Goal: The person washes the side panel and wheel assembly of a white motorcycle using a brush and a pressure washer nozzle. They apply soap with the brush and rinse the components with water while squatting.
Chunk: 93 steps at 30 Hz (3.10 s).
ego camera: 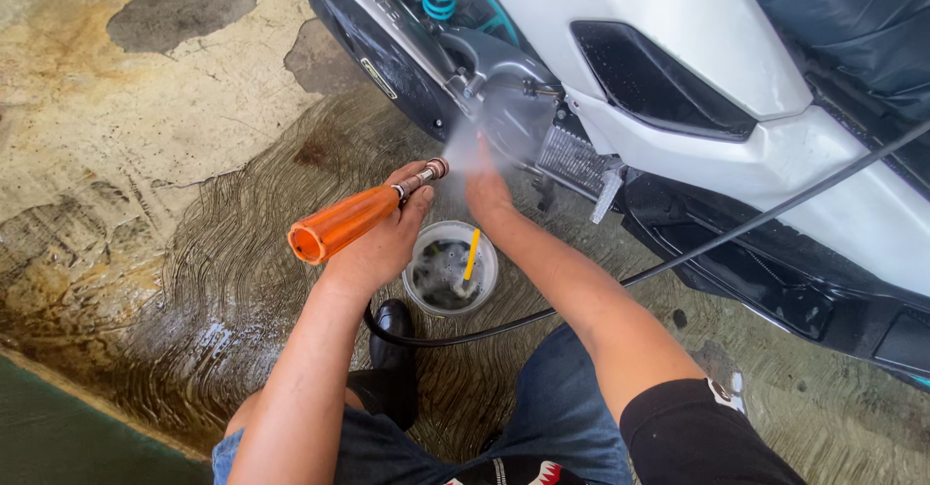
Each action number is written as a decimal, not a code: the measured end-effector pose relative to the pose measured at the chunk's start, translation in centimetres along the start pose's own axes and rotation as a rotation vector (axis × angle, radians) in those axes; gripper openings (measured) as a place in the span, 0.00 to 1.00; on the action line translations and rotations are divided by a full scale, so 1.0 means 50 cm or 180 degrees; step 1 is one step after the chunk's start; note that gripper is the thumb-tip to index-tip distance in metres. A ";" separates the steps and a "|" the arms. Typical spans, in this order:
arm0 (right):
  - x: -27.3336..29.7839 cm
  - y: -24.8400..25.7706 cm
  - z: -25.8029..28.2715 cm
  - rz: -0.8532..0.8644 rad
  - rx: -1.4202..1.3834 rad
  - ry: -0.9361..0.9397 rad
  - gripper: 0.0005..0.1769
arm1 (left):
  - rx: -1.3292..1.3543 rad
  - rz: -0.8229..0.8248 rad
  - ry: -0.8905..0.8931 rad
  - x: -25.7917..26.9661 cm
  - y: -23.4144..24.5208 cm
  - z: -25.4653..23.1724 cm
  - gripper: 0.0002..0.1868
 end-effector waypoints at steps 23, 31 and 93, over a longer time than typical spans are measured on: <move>-0.082 -0.219 0.192 0.1336 -0.3531 -0.0279 0.29 | 0.1766 -0.1412 -0.0089 0.062 0.220 -0.070 0.26; -0.047 -0.172 0.205 0.0777 -0.4030 -0.0623 0.27 | 0.1259 -0.0589 0.0140 0.042 0.131 -0.107 0.25; 0.296 -0.370 0.132 -0.1415 -0.7655 -0.3522 0.26 | -0.0315 0.1147 -0.0823 -0.003 -0.323 -0.246 0.25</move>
Point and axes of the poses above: each hand's wrist, its own x-axis away from the middle knuckle, its own y-axis out of the back of the hand, z = x × y, the point moved 7 cm from there along -x, towards the middle knuckle, and after that the axes turned 1 degree about x, right-handed, at the moved point
